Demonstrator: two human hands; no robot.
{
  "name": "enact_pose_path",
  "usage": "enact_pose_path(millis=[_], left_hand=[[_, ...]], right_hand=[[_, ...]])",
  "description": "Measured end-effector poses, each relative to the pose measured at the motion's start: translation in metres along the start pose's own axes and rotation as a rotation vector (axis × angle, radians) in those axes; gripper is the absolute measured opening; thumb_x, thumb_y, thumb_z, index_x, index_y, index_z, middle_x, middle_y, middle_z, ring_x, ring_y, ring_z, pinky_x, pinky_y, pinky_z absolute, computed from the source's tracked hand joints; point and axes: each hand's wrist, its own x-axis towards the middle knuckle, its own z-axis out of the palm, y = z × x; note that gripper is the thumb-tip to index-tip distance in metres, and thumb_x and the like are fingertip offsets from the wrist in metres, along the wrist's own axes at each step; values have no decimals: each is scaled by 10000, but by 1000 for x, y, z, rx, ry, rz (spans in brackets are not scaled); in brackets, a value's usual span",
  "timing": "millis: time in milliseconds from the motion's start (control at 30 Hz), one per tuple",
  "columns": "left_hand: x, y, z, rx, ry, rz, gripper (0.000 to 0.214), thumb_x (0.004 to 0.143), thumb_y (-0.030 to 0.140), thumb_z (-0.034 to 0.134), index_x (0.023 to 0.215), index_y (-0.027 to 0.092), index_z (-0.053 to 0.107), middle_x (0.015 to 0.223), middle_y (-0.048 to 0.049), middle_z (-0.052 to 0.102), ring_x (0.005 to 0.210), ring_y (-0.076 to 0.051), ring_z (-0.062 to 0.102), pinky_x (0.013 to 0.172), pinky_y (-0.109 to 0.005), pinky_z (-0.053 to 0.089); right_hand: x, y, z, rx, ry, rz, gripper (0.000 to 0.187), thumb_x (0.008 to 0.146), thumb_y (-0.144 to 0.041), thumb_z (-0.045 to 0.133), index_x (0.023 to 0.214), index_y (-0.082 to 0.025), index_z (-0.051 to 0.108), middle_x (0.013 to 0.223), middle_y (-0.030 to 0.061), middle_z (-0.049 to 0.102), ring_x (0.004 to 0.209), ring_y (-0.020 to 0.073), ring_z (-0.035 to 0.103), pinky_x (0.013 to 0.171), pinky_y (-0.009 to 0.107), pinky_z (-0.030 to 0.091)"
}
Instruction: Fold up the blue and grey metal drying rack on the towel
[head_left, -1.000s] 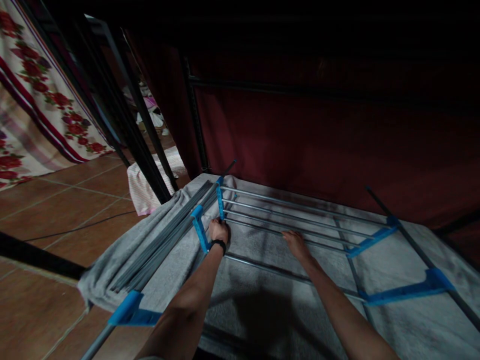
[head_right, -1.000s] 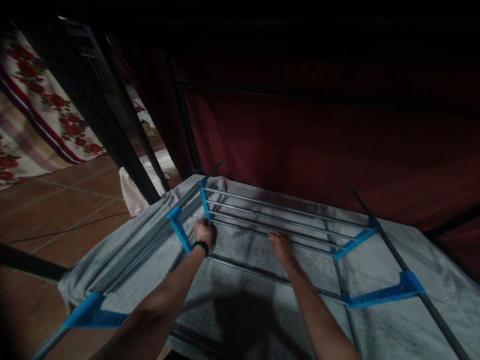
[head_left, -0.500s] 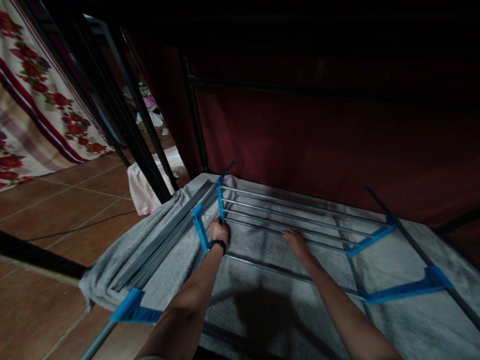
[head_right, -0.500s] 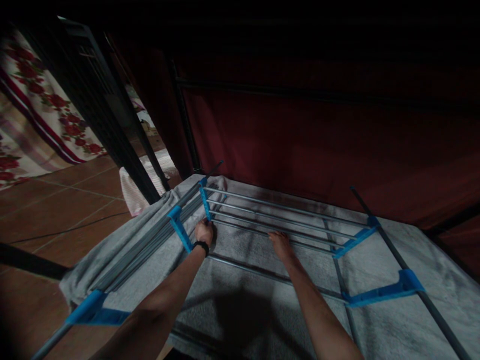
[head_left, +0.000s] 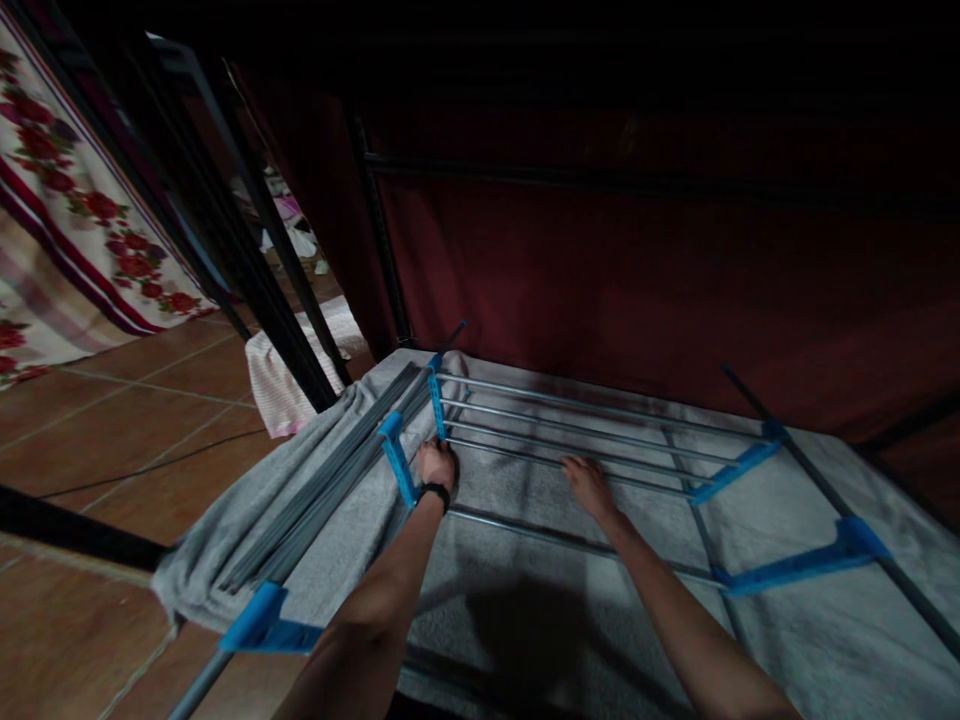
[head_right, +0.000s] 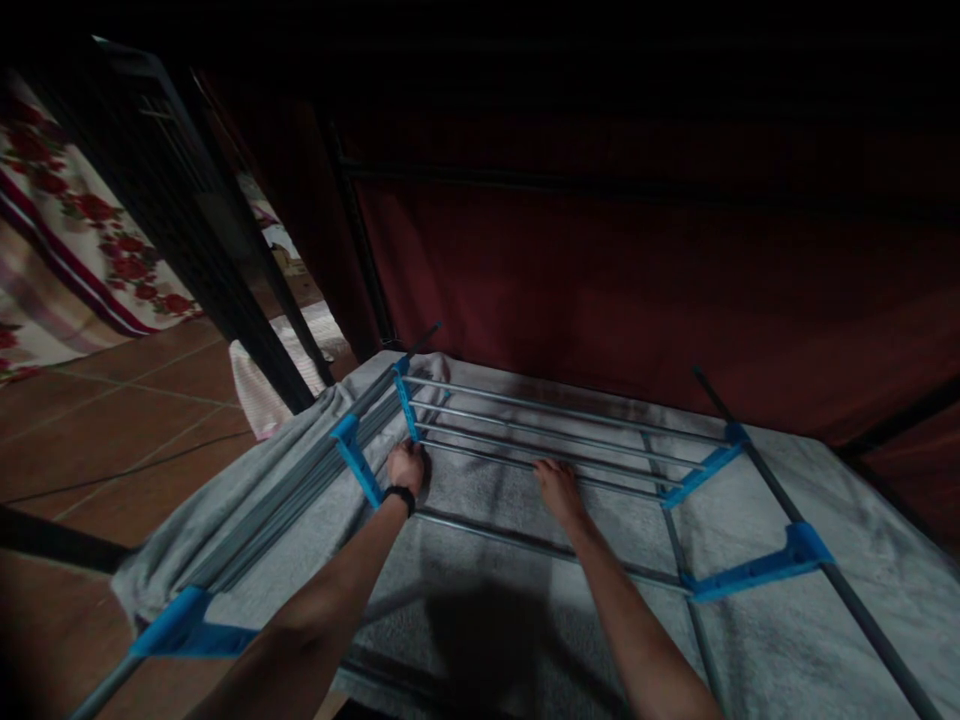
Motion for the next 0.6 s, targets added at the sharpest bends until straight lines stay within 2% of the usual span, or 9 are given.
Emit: enact_pose_path(millis=[100,200,267,333,433,533,600], left_hand=[[2,-1,-1,-1,-7,12,345,983,274,489,1212,163,721,1160,-166,756,1169,-287,676,925,-339,498],[5,-3,1,-1,-12,18,372,999,305,466,1239,159,710,1195,-174,747,1178,-289,674,929,-341,501],[7,-5,3,4,-12,13,391,1006,321,457,1263,153,698,1224,-185,735,1196,-296,667,937,-350,501],[9,-6,5,10,-9,3,400,1009,326,451,1286,158,686,1236,-190,728,1201,-300,665,933,-358,505],[10,-6,6,15,-9,0,399,1005,312,455,1305,172,678,1246,-185,724,1201,-295,666,927,-356,508],[11,-5,5,20,-10,7,393,1000,311,472,1293,164,688,1250,-191,721,1203,-299,662,936,-359,506],[12,-5,5,23,-4,8,380,992,315,491,1263,153,704,1232,-201,724,1193,-306,665,936,-364,507]], right_hand=[[-16,4,0,67,182,25,419,950,-239,460,1306,-221,680,1280,119,662,1221,261,590,1103,440,451],[-40,26,-10,172,367,112,426,917,-246,423,1250,-180,680,1265,144,640,1217,268,580,1111,453,447],[-60,50,-24,214,455,272,416,891,-264,415,1198,-151,671,1221,158,639,1194,274,580,1107,442,446],[-79,76,-40,217,535,510,419,863,-291,429,1185,-131,646,1181,171,636,1207,297,563,1107,437,437],[-101,108,-61,194,613,763,544,817,-308,457,1297,-70,555,1246,235,586,1310,363,492,1133,469,397],[-109,127,-73,195,628,847,720,759,-319,492,1419,-38,431,1313,276,529,1312,406,487,1116,527,397],[-108,134,-77,221,596,837,735,725,-317,502,1418,-80,439,1263,229,573,1232,376,550,1078,505,435]])
